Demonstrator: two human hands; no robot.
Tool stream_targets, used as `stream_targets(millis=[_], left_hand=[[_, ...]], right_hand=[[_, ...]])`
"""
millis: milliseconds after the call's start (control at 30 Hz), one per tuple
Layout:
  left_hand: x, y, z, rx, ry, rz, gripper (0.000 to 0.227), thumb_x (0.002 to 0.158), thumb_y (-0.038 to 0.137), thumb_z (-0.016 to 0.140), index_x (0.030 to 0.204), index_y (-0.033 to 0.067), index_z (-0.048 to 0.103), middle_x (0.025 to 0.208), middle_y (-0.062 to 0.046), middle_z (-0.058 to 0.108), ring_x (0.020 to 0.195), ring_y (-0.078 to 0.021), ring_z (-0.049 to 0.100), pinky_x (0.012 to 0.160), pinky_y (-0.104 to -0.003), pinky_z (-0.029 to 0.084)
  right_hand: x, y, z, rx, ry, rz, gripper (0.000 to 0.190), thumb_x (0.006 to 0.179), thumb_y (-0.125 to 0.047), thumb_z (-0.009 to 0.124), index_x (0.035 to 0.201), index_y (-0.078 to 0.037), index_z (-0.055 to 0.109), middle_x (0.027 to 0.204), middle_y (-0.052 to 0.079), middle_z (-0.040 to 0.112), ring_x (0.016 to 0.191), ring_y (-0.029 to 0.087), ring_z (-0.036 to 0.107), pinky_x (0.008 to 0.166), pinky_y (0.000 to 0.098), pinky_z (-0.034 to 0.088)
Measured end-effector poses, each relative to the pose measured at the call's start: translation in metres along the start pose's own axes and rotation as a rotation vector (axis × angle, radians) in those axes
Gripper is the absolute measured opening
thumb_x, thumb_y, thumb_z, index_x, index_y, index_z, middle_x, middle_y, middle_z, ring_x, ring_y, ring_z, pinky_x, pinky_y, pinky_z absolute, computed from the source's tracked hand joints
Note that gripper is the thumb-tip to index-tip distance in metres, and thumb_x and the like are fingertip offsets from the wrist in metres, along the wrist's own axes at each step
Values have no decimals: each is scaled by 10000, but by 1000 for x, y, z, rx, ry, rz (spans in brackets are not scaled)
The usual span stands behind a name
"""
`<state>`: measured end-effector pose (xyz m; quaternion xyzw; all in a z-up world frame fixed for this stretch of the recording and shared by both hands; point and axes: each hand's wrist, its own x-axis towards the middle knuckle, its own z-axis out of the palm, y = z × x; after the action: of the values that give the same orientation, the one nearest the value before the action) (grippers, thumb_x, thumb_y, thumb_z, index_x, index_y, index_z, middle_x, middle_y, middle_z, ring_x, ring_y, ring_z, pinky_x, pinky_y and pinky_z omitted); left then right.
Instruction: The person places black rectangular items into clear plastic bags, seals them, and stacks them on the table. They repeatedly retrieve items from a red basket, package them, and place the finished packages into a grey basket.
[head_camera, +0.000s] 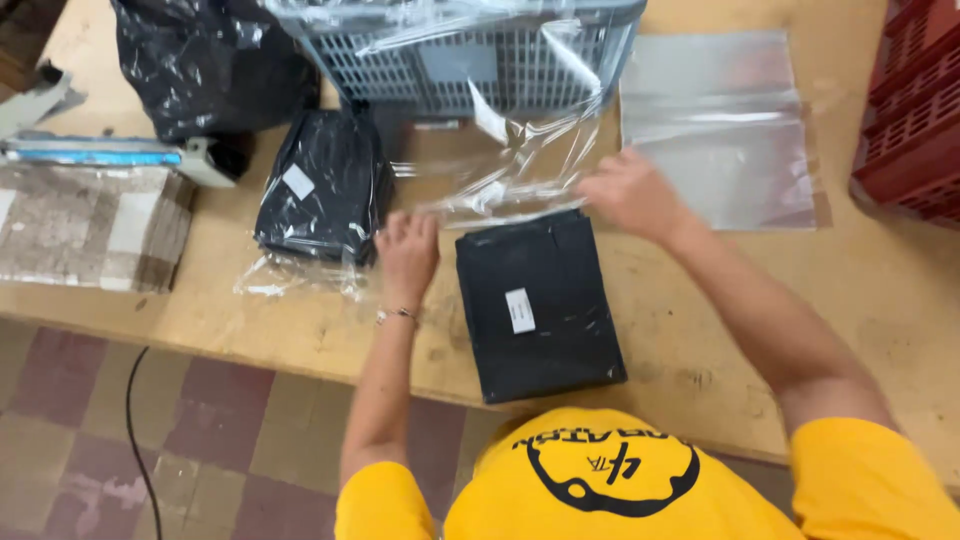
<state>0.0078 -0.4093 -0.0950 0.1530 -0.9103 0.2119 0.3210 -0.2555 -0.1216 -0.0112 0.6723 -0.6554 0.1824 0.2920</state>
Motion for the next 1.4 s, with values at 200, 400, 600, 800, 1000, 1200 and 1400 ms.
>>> stream_targets(millis=[200, 400, 600, 800, 1000, 1200, 1400], left_hand=[[-24, 56, 48, -219, -455, -320, 111, 878, 202, 607, 972, 244, 649, 887, 33, 694, 1115, -246, 598, 824, -446, 534], [-46, 59, 71, -87, -385, -276, 87, 897, 232, 554, 923, 307, 589, 848, 91, 660, 1015, -221, 565, 765, -385, 490], [-51, 71, 75, -162, -383, -406, 96, 916, 150, 551, 864, 230, 543, 784, 36, 633, 828, -206, 652, 654, -314, 545], [-29, 68, 59, -777, -716, -726, 109, 1021, 136, 501, 1083, 51, 528, 928, -287, 690, 926, -514, 697, 806, -584, 571], [-36, 67, 89, -898, -1023, -739, 221, 995, 274, 491, 1080, 71, 504, 1061, -329, 663, 1091, -520, 657, 922, -588, 533], [-54, 67, 102, -1104, -1055, -708, 335, 1039, 303, 440, 1121, 8, 577, 1101, -384, 659, 1158, -562, 603, 965, -624, 490], [-68, 58, 51, -1178, -1108, -590, 409, 1067, 362, 442, 1245, 74, 671, 1201, -250, 698, 1211, -427, 626, 1032, -549, 486]], right_hand=[[-78, 5, 156, -43, -311, 253, 100, 991, -244, 587, 987, -229, 686, 806, 10, 747, 916, 207, 714, 869, 428, 495], [-68, 14, 155, 57, -575, 544, 142, 997, -310, 591, 1043, -361, 716, 949, 6, 779, 1104, 251, 729, 915, 438, 559], [-89, 12, 179, 188, -763, 731, 322, 996, -291, 553, 1310, -242, 608, 1047, 172, 736, 976, 412, 726, 891, 536, 568], [-117, 27, 210, 465, -886, 841, 364, 1069, -421, 426, 1249, -131, 550, 1180, 224, 704, 1186, 415, 650, 1032, 546, 510], [-108, 22, 205, 1012, -855, 1470, 460, 934, -273, 703, 1335, -51, 663, 1205, 248, 665, 1060, 423, 667, 737, 556, 603], [-98, -10, 158, 1396, -840, 1562, 365, 903, -139, 678, 1198, 67, 735, 979, 289, 716, 780, 346, 666, 679, 471, 565], [-185, 0, 156, 1470, -638, 1739, 360, 912, -266, 730, 1201, -50, 739, 644, 78, 592, 473, 197, 525, 432, 269, 356]])
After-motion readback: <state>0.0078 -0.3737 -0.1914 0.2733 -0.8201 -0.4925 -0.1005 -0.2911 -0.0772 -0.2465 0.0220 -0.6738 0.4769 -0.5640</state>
